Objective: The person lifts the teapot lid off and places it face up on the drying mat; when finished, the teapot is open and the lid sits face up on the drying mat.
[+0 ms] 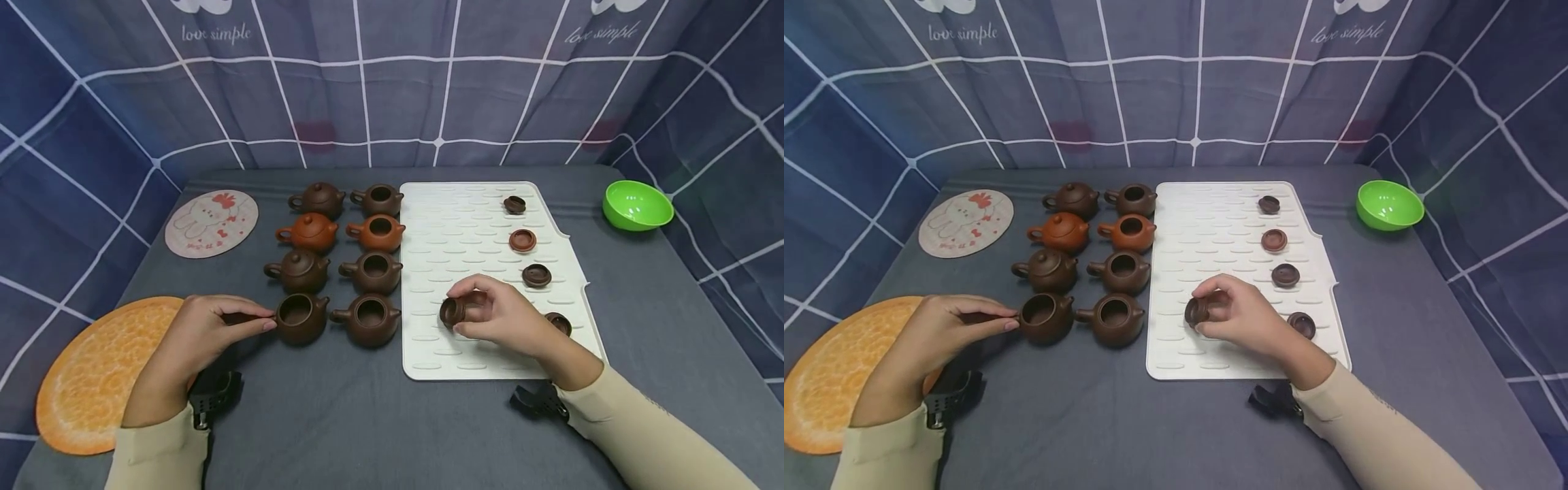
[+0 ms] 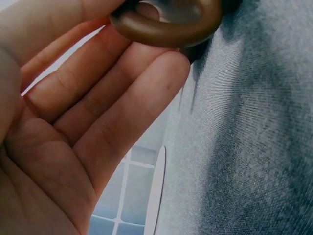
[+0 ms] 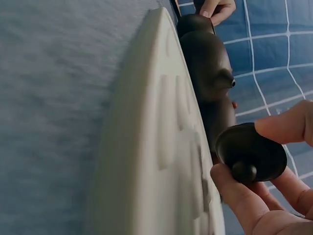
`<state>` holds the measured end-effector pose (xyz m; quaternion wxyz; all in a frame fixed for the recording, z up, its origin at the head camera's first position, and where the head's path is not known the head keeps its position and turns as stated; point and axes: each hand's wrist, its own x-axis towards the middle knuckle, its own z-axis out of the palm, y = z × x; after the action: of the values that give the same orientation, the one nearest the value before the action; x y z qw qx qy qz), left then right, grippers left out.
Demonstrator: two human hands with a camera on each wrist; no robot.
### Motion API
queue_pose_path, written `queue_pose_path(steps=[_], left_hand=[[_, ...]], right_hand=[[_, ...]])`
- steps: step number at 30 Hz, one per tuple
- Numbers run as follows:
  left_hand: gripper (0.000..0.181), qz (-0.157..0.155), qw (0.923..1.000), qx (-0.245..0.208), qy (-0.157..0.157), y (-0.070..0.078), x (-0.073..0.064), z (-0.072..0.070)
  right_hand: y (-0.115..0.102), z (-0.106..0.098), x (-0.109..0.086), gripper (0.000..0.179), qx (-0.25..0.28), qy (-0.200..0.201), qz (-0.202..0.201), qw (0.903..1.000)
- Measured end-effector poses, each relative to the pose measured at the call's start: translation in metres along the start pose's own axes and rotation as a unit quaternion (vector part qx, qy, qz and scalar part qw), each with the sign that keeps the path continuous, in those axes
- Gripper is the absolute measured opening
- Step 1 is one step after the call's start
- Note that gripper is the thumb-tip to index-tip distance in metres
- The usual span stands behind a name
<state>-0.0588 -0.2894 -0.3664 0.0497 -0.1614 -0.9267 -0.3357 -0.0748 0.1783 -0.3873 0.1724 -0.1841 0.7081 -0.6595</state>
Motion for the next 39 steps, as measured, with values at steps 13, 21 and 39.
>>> queue_pose_path(steps=[13,21,39], left_hand=[[0.013,0.003,1.0,0.009,0.002,0.001,-0.001,-0.001],[0.013,0.004,1.0,0.008,0.004,0.001,-0.001,-0.002],[0.014,0.009,1.0,0.001,0.004,0.003,0.001,-0.001]], right_hand=[[0.008,-0.004,-0.021,0.043,-0.202,0.029,-0.089,0.9749],[0.004,-0.007,-0.022,0.041,-0.263,0.049,-0.064,0.9614],[0.0,-0.009,-0.026,0.066,-0.295,0.061,-0.07,0.9508]])
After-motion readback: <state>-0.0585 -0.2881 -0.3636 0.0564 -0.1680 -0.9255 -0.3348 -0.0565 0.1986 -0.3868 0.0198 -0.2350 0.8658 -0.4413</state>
